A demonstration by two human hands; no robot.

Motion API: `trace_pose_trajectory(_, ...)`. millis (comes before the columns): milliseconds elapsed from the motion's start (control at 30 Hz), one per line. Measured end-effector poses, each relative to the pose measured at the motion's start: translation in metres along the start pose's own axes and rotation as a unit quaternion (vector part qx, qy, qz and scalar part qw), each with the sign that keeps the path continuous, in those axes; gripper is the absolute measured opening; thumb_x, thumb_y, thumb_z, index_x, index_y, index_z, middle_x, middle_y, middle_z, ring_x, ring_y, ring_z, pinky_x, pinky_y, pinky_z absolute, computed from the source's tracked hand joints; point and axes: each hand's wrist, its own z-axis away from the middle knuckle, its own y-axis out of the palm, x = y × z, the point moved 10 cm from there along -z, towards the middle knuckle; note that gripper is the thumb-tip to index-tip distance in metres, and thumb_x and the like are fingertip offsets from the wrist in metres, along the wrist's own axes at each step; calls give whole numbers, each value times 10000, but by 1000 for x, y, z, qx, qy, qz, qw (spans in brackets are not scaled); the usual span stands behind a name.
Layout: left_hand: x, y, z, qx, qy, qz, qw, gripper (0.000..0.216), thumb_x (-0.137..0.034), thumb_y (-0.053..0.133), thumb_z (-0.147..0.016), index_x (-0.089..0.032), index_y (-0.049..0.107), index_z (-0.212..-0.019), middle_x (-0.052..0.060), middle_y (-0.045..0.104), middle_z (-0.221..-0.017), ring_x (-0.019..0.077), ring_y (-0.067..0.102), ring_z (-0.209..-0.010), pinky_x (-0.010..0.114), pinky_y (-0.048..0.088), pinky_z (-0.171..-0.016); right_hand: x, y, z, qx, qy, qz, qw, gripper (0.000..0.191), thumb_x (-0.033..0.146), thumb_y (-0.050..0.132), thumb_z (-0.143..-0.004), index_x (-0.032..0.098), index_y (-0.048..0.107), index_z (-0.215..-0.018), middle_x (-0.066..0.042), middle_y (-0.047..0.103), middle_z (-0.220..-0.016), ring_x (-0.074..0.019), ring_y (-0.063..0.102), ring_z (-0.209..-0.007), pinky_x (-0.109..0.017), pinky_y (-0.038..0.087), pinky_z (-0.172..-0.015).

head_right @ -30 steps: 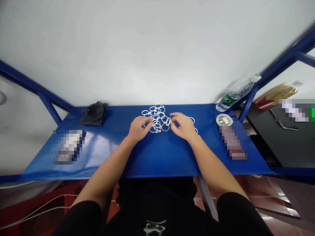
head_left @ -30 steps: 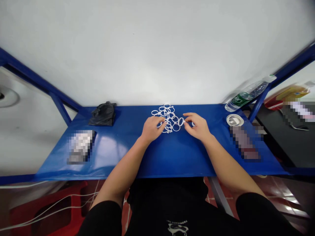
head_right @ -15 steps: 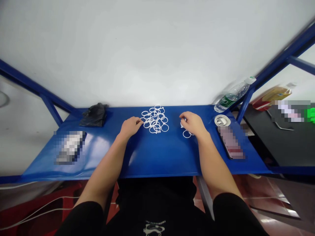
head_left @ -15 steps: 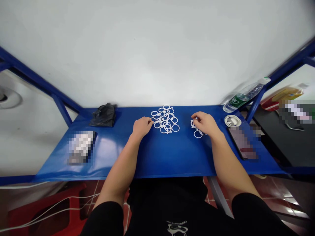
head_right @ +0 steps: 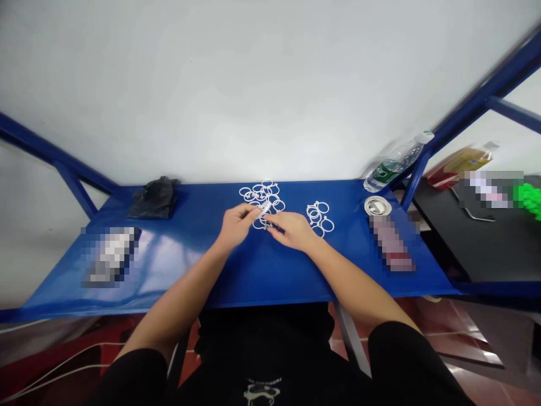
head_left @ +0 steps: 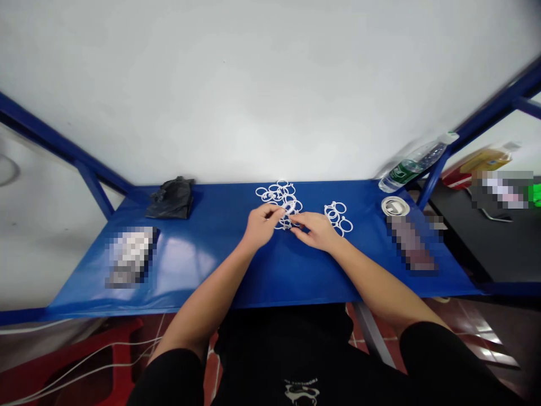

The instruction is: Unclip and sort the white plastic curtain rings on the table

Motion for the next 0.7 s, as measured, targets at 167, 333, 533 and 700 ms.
trace_pose_trajectory(167,-2,45,21,85,-15,57,995,290,-433,639,-969,-196,780,-879,3,719,-723,132,645,-649,259,532,-646,4,-10,0,-46,-33,5,998,85,245,653,-989,246,734,-962,-21,797,-863,-169,747,-770,-297,584,-703)
trace_pose_trajectory(333,-7,38,22,78,50,7,996,260,-382,597,-1020,-212,789,-1063,39,785,-906,157,716,-781,299,587,-762,-6,-13,3,-53,-13,3,999,99,262,670,-1003,242,748,-1061,-39,813,-934,-186,773,-845,-311,612,-753)
trace_pose_trajectory(533,-37,37,29,71,213,-184,957,282,-343,538,-1070,-225,767,-1186,78,800,-1105,202,742,-1009,372,576,-918,-9,-13,4,-48,5,-17,999,171,252,625,-1033,241,775,-1114,-55,824,-1003,-201,786,-923,-334,638,-837)
trace_pose_trajectory(700,-36,40,27,91,244,-268,927,283,-377,556,-1062,-254,781,-1183,74,813,-1118,216,754,-977,404,548,-910,-14,-9,4,-21,55,-22,998,227,311,580,-1051,266,798,-1096,-57,826,-998,-212,789,-917,-359,649,-840)
